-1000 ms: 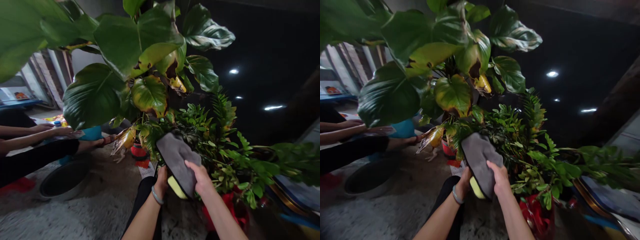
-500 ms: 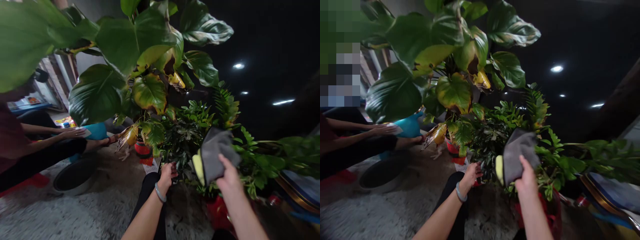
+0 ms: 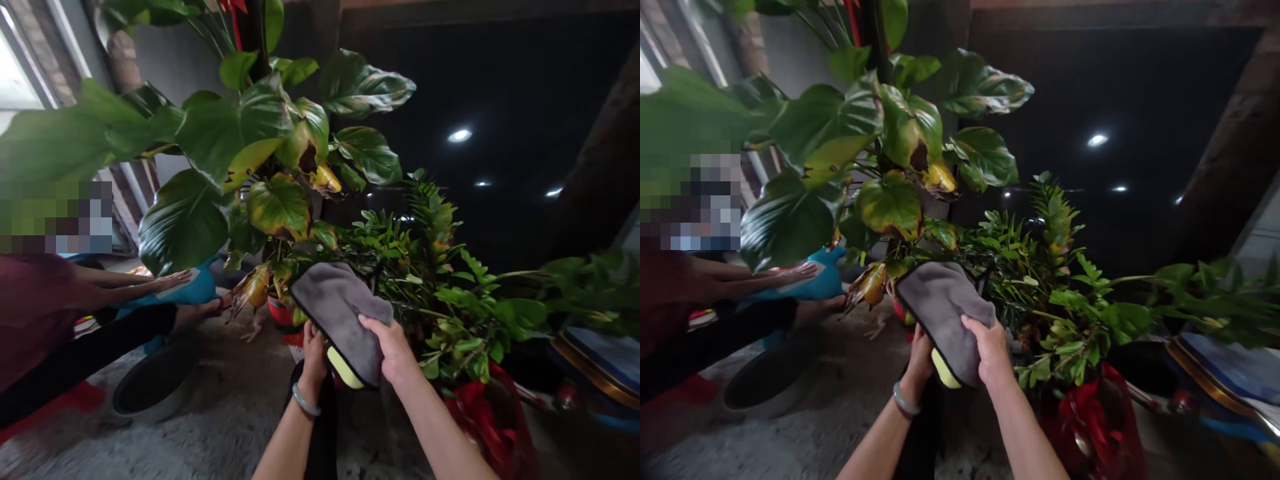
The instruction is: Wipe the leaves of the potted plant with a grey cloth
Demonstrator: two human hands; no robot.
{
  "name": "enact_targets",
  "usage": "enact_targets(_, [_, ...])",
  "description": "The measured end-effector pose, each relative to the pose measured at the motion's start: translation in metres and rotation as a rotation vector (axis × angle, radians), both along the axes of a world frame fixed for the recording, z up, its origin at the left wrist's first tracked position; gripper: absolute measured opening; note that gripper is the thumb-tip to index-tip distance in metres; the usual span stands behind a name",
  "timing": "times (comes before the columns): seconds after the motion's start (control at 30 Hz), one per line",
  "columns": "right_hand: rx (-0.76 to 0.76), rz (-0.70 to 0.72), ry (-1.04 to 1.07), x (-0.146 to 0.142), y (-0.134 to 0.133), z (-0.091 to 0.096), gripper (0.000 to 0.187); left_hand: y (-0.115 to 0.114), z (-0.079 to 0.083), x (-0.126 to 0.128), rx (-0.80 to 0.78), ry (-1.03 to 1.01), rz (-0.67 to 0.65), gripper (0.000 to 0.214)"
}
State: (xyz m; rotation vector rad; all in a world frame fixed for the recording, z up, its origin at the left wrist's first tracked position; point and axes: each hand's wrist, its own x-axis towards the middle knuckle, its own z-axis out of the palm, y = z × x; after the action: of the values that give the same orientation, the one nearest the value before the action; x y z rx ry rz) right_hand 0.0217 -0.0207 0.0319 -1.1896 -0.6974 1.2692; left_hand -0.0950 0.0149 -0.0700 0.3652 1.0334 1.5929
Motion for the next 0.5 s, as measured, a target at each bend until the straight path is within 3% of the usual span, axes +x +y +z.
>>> enact_targets(0.1, [-0.140, -0.041, -0.004, 0.014, -0.020, -0.033, 0.035, 0.010, 0.005, -0.006, 0.081, 0.000, 0.087, 0.045])
enact_targets(0.17, [-0.210, -0.062, -0.009, 0.030, -0.042, -0.041, 0.037, 0.016, 0.004, -0.008, 0.095, -0.002, 0.043, 0.040])
enact_targets(0.27, [-0.180, -0.245, 0.077, 0.057, -0.051, -0.019, 0.045, 0.019, 0.001, -0.005, 0.088, 0.000, -0.050, 0.037])
enact_targets(0.37, [0.026, -0.571, 0.188, 0.075, -0.024, 0.016, 0.054, 0.018, -0.002, 0.002, 0.089, -0.004, -0.080, 0.044])
enact_targets(0.4, [0.081, -0.623, 0.211, 0.076, -0.012, 0.022, 0.054, 0.018, -0.002, 0.004, 0.070, -0.005, -0.088, 0.045])
enact_targets(0.43, [0.099, -0.621, 0.236, 0.075, -0.002, 0.022, 0.053, 0.018, -0.003, 0.005, 0.034, -0.011, -0.089, 0.043])
enact_targets(0.5, [-0.018, -0.494, 0.304, 0.065, 0.007, 0.008, 0.045, 0.019, -0.006, 0.005, -0.048, -0.037, -0.092, 0.037])
